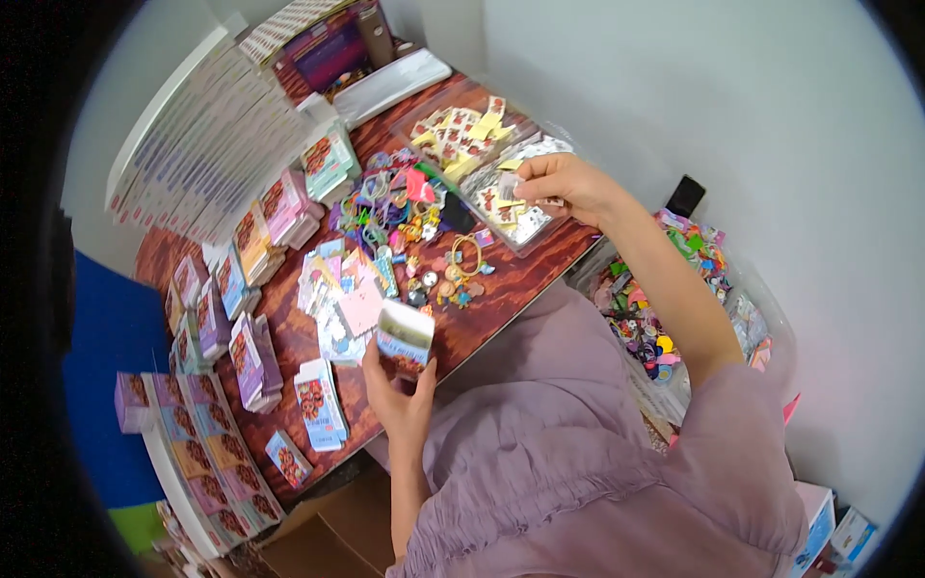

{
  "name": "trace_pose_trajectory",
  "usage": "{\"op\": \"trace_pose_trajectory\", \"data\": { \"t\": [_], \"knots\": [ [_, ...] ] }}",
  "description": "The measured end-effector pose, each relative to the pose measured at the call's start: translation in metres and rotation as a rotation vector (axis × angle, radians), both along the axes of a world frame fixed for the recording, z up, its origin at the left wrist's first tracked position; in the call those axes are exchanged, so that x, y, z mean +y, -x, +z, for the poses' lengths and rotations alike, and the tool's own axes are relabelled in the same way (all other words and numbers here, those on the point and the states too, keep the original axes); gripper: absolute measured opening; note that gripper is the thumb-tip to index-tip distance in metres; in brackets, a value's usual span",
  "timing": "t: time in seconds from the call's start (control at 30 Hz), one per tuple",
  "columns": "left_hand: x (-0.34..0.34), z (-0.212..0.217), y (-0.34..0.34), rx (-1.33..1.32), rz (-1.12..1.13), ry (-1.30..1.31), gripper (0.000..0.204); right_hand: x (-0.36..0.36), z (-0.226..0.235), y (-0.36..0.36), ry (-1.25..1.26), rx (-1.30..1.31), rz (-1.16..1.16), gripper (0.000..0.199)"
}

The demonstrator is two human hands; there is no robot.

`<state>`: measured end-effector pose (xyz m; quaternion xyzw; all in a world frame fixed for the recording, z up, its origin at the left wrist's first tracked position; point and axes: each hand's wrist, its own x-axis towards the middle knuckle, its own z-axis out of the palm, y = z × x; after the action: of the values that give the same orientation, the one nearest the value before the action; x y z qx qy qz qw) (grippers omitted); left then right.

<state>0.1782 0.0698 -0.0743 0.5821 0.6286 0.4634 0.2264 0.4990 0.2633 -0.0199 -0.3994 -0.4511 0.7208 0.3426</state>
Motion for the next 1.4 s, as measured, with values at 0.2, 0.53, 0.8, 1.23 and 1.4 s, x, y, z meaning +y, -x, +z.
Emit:
{"op": "trace_pose_trajectory", "data": {
  "t": [0.2, 0.53, 0.8, 1.23, 1.4],
  "knots": [
    [0.018, 0.02, -0.019, 0.083, -0.077, 0.017, 0.072, -0.029, 0.023, 0.041, -0.169, -0.16, 0.011, 0.012],
    [-0.013, 0.021, -0.019, 0.082, -0.044, 0.126, 0.076, -0.032, 0.005, 0.042, -0.253, -0.203, -0.129, 0.012],
    [-0.004, 0.02, -0.028, 0.097, -0.028, 0.092, 0.07, -0.046, 0.011, 0.038, -0.262, -0.296, -0.117, 0.013],
    [0.002, 0.007, -0.024, 0.238, -0.06, -0.025, 0.075, -0.1, 0.017, 0.13, -0.921, -0.863, 0.262, 0.02],
    [-0.007, -0.001, -0.009, 0.281, -0.015, -0.026, 0.075, -0.107, 0.009, 0.165, -1.014, -1.053, 0.39, 0.016]
  ]
}}
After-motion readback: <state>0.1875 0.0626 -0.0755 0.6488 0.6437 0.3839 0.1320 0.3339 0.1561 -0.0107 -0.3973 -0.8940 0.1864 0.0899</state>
